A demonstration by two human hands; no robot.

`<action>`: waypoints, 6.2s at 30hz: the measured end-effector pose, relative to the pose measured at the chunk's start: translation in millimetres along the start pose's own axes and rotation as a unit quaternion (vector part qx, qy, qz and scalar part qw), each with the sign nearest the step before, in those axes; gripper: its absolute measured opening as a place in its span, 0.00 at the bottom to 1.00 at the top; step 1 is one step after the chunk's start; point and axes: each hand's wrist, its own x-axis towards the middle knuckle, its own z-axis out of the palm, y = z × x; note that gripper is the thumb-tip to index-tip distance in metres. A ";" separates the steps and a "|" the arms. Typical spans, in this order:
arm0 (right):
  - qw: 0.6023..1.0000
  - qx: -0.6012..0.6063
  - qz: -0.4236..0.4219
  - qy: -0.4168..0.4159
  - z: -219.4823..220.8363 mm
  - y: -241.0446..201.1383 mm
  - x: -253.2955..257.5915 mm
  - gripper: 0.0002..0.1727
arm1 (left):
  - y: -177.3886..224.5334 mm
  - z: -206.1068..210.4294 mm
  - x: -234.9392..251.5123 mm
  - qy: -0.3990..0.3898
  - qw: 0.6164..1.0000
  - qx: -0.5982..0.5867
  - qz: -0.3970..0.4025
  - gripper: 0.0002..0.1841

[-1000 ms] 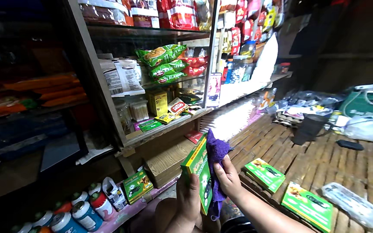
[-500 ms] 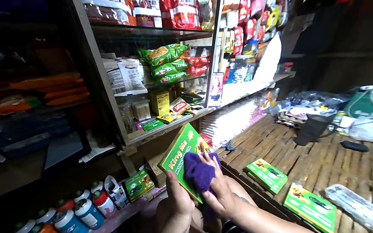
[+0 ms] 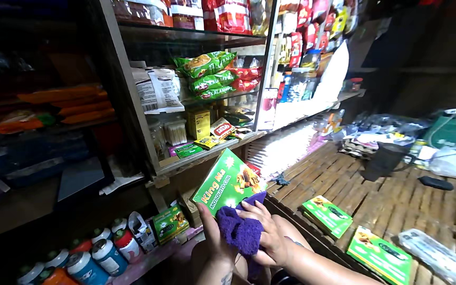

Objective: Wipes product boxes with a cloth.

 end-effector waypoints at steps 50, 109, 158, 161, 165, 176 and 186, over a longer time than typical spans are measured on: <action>0.913 0.141 0.340 0.176 -32.7 30.6 4.1 0.37 | -20.7 -16.0 -4.0 -0.185 0.933 0.308 -0.018 0.39; 0.931 0.088 0.315 0.159 -68.3 49.6 0.7 0.28 | -32.8 -15.7 -0.3 -0.195 0.935 0.292 -0.041 0.19; 0.968 -0.078 0.158 0.179 -27.4 63.7 -24.9 0.31 | -30.1 -19.5 -4.4 -0.197 0.871 0.449 0.039 0.21; 0.967 -0.055 0.163 0.188 -26.6 63.2 -23.0 0.30 | -30.1 -18.8 -4.2 -0.194 0.884 0.424 0.036 0.21; 0.965 -0.045 0.174 0.189 -25.9 61.8 -25.0 0.31 | -30.0 -19.2 -3.9 -0.191 0.897 0.397 0.028 0.19; 0.950 0.029 0.214 0.227 -23.8 53.0 -23.6 0.29 | -31.7 -20.3 -3.0 -0.195 0.906 0.376 0.020 0.19; 0.850 0.143 0.343 0.374 -41.4 41.7 2.4 0.25 | -35.6 -20.6 -5.2 -0.230 0.868 0.440 -0.016 0.21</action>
